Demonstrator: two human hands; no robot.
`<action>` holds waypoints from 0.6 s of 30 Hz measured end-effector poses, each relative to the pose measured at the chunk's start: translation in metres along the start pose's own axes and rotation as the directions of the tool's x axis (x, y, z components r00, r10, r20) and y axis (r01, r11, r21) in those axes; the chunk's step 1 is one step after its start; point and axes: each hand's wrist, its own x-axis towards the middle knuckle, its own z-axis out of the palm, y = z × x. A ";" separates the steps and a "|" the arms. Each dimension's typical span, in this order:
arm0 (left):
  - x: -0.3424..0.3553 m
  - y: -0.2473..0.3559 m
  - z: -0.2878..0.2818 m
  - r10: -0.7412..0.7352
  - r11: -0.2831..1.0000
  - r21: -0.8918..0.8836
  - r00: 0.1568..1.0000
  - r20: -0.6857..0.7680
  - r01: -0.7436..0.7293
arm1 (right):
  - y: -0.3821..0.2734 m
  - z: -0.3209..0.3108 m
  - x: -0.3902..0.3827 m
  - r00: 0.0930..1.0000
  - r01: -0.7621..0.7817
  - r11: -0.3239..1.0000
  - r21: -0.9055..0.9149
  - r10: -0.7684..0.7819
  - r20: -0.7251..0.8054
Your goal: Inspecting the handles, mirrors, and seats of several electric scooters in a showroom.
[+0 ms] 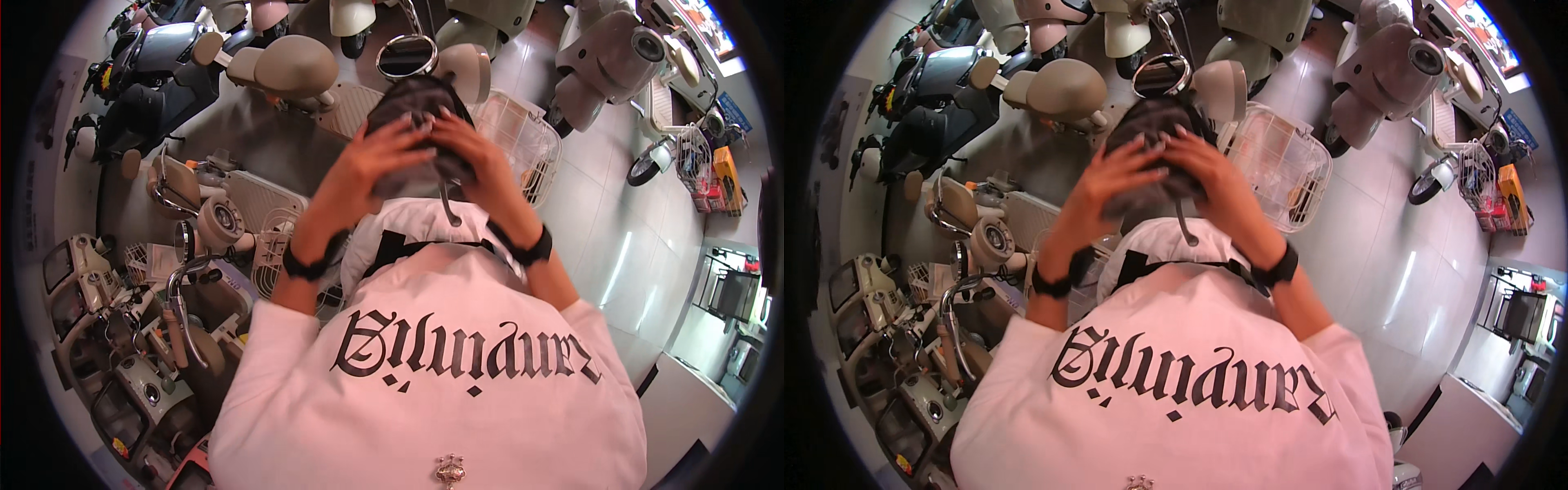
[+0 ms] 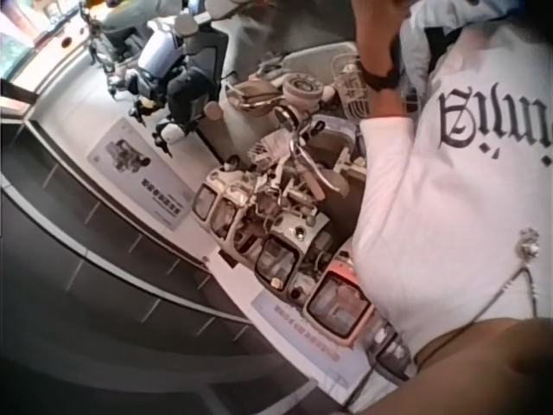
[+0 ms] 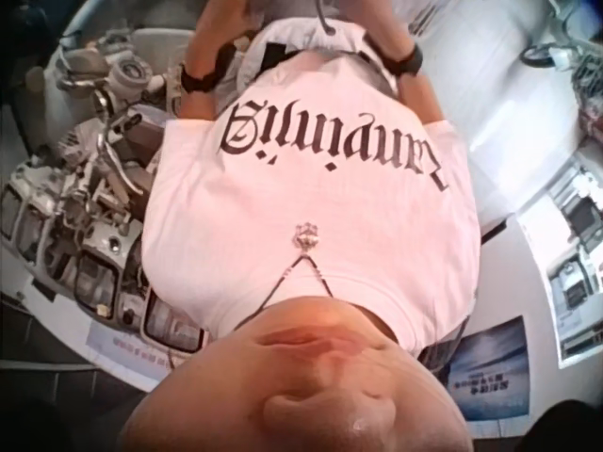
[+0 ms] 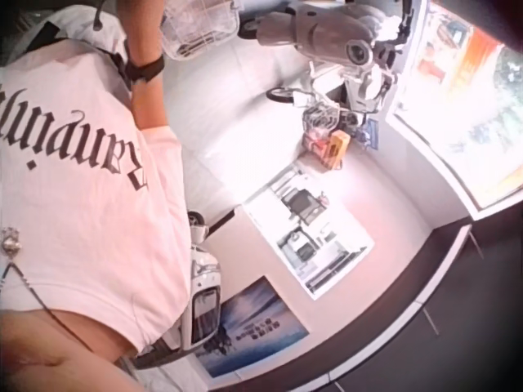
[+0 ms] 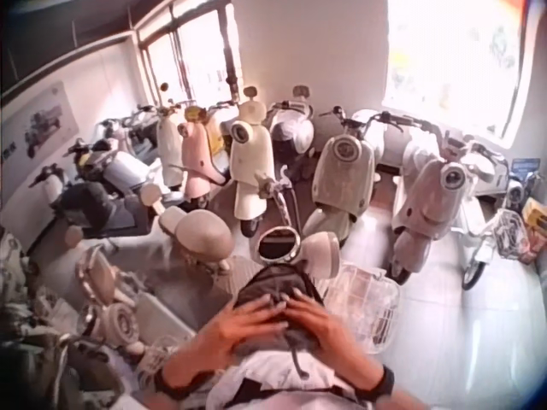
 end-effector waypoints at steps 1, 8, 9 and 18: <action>0.013 -0.014 -0.002 0.033 0.995 -0.087 0.998 -0.057 -0.038 | 0.010 -0.001 0.012 1.000 0.006 1.000 0.022 -0.005 -0.014; 0.016 -0.017 0.004 0.033 0.998 -0.053 0.995 -0.100 -0.038 | 0.017 -0.004 0.020 0.998 -0.066 0.997 0.029 0.066 -0.001; 0.005 -0.007 0.007 0.003 1.000 -0.023 0.998 -0.066 -0.004 | 0.008 -0.004 0.006 1.000 -0.012 1.000 -0.018 0.012 0.023; -0.007 -0.001 0.004 0.003 0.973 -0.230 0.991 -0.137 -0.035 | -0.008 -0.001 0.007 0.991 0.034 0.995 -0.090 -0.022 0.131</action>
